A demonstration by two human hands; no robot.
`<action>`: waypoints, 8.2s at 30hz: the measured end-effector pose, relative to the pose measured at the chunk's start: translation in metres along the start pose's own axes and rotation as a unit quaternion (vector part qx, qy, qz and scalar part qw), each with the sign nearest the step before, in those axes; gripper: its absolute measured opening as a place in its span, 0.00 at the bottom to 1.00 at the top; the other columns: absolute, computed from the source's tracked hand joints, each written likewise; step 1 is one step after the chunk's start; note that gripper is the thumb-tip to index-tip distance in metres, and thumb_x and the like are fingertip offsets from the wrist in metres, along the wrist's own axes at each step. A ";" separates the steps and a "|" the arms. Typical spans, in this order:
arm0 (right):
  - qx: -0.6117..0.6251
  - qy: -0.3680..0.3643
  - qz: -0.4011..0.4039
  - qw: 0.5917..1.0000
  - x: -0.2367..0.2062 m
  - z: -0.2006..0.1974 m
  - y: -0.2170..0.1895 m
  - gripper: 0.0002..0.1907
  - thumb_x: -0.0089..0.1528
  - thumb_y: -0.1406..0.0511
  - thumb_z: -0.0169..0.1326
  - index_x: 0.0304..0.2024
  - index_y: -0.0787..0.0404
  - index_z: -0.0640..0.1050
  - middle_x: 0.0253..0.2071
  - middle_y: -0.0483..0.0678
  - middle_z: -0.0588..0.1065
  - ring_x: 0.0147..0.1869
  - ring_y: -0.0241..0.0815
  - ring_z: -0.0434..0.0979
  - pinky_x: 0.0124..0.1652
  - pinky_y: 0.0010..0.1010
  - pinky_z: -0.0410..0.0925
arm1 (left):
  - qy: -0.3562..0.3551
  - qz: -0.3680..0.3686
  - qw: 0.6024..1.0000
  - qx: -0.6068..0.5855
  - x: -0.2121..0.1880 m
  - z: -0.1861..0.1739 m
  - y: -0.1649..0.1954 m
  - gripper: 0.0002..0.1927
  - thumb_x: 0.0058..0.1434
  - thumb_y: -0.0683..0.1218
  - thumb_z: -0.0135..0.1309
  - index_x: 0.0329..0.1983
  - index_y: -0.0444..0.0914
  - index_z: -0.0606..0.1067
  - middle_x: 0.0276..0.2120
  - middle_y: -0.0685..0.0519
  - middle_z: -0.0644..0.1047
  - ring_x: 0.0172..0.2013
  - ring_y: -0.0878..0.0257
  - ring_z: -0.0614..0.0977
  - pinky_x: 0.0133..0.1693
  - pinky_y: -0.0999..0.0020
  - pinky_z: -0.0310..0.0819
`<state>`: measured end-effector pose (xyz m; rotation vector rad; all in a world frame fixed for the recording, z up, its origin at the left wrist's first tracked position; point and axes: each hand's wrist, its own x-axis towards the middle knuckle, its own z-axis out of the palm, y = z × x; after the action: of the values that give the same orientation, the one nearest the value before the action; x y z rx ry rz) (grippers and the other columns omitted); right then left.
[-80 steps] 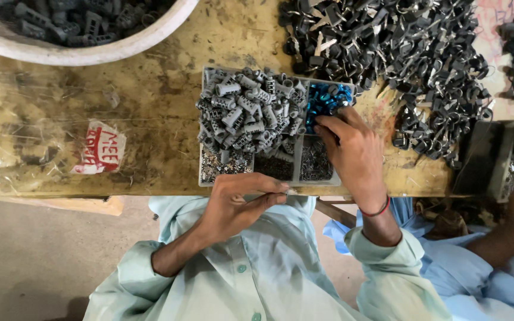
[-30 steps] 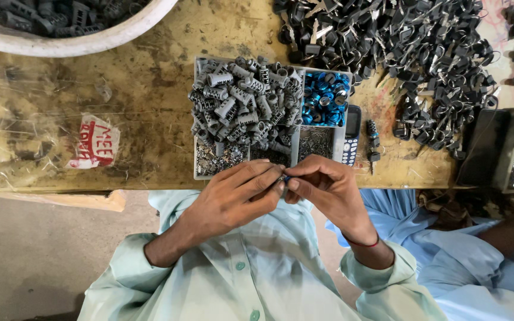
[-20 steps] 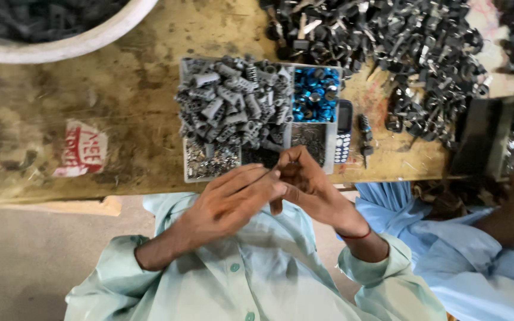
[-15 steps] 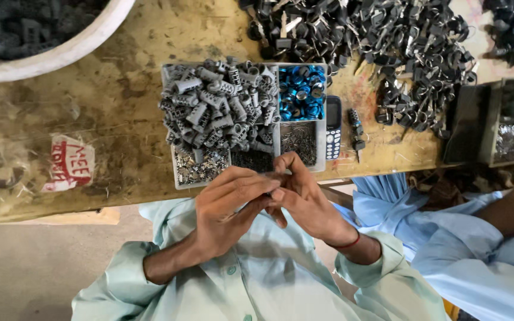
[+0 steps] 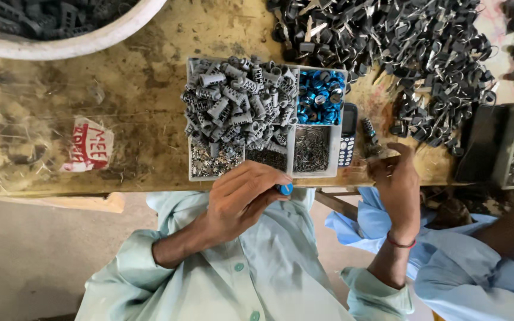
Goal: The person sits at a workbench assembling small connector parts. They pick a blue metal cap from a compartment tray, insert a small screw into it by hand, press the cap onto a grey ribbed plastic body, and place the finished assembly aside, repeating the cycle with new parts.
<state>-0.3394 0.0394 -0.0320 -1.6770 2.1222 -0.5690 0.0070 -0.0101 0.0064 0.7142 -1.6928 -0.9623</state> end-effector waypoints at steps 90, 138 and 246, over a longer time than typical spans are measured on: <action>0.022 -0.181 -0.272 0.945 0.026 0.037 -0.172 0.06 0.61 0.67 0.62 0.39 0.60 0.79 0.36 0.51 0.73 0.34 0.51 0.77 0.31 0.39 0.69 | -0.001 -0.235 0.964 0.124 -0.026 -0.048 0.002 0.09 0.57 0.36 0.61 0.38 0.34 0.72 0.33 0.48 0.79 0.32 0.56 0.83 0.35 0.64 0.78; 0.375 -0.280 -0.044 0.883 0.005 0.036 -0.152 0.03 0.65 0.74 0.56 0.42 0.67 0.76 0.43 0.46 0.71 0.33 0.31 0.77 0.30 0.21 0.71 | 0.031 -0.329 0.920 -0.212 -0.010 -0.007 0.000 0.09 0.64 0.34 0.58 0.48 0.32 0.78 0.38 0.50 0.83 0.38 0.69 0.86 0.40 0.74 0.85; 0.279 -0.115 -0.117 0.946 0.009 0.040 -0.160 0.13 0.63 0.73 0.63 0.47 0.63 0.74 0.48 0.51 0.75 0.41 0.41 0.78 0.38 0.27 0.72 | -0.073 -0.339 0.882 -0.319 -0.021 -0.014 -0.011 0.05 0.67 0.40 0.57 0.43 0.33 0.76 0.35 0.56 0.79 0.36 0.73 0.80 0.37 0.75 0.77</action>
<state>-0.1892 -0.0058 0.0186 -1.5716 1.4265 -0.8960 0.0265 -0.0016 -0.0106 0.7949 -1.1082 -1.9890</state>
